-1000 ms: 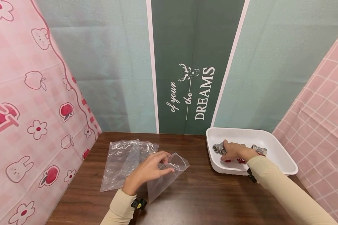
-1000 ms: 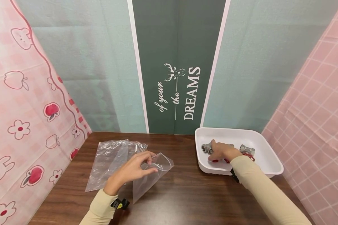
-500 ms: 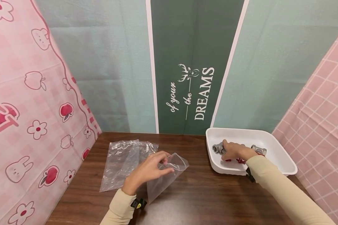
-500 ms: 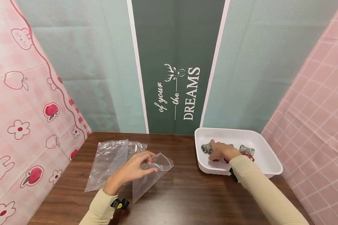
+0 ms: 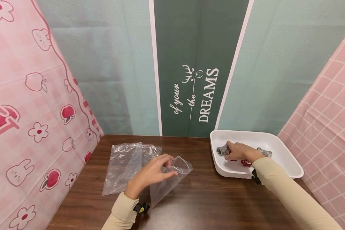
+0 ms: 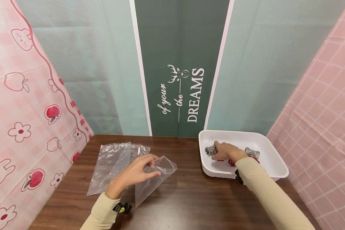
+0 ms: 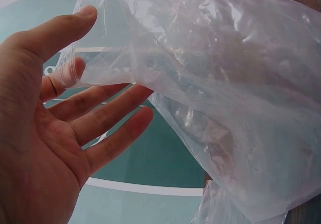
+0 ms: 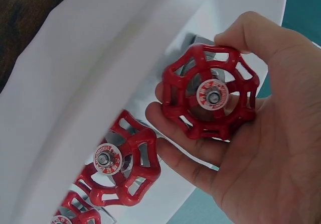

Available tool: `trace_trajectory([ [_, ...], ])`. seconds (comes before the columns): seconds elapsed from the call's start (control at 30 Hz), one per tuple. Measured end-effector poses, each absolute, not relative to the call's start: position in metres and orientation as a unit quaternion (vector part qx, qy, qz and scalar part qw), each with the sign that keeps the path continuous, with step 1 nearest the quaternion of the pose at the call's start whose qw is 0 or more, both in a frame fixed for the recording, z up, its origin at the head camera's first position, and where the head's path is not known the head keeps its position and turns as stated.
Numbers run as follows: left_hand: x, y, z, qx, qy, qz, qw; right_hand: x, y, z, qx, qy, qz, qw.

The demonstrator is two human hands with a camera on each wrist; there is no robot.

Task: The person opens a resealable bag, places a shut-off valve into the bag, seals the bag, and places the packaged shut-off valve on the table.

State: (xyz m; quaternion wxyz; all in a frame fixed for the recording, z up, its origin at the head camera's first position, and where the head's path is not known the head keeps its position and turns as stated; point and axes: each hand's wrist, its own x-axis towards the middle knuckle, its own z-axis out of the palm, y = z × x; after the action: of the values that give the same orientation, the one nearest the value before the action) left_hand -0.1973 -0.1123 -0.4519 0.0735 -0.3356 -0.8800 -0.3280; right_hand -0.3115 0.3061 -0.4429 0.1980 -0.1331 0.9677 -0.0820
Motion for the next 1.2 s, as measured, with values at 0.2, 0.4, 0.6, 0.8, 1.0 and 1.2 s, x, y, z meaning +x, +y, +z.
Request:
trace_trajectory([
  [0.2,-0.198,-0.113,-0.452,-0.334,-0.881,-0.325,0.073,-0.312,0.302,-0.443,-0.128,0.971,-0.077,0.188],
  [0.4,-0.198,-0.112,-0.453,-0.331,-0.884,-0.324,0.067,-0.314,0.303,-0.445,-0.140,0.973,-0.066,0.172],
  [0.6,-0.198,-0.112,-0.453,-0.330,-0.884,-0.325,0.066,-0.314,0.307,-0.443,-0.155,0.972,-0.071,0.160],
  [0.8,-0.197,-0.111,-0.453,-0.327,-0.885,-0.326,0.062,-0.312,0.309,-0.442,-0.171,0.972,-0.067,0.145],
  [1.0,-0.198,-0.111,-0.453,-0.331,-0.880,-0.333,0.066,-0.312,0.310,-0.443,-0.188,0.972,-0.069,0.124],
  [1.2,-0.198,-0.112,-0.454,-0.335,-0.877,-0.338,0.066,-0.312,0.312,-0.443,-0.193,0.970,-0.086,0.121],
])
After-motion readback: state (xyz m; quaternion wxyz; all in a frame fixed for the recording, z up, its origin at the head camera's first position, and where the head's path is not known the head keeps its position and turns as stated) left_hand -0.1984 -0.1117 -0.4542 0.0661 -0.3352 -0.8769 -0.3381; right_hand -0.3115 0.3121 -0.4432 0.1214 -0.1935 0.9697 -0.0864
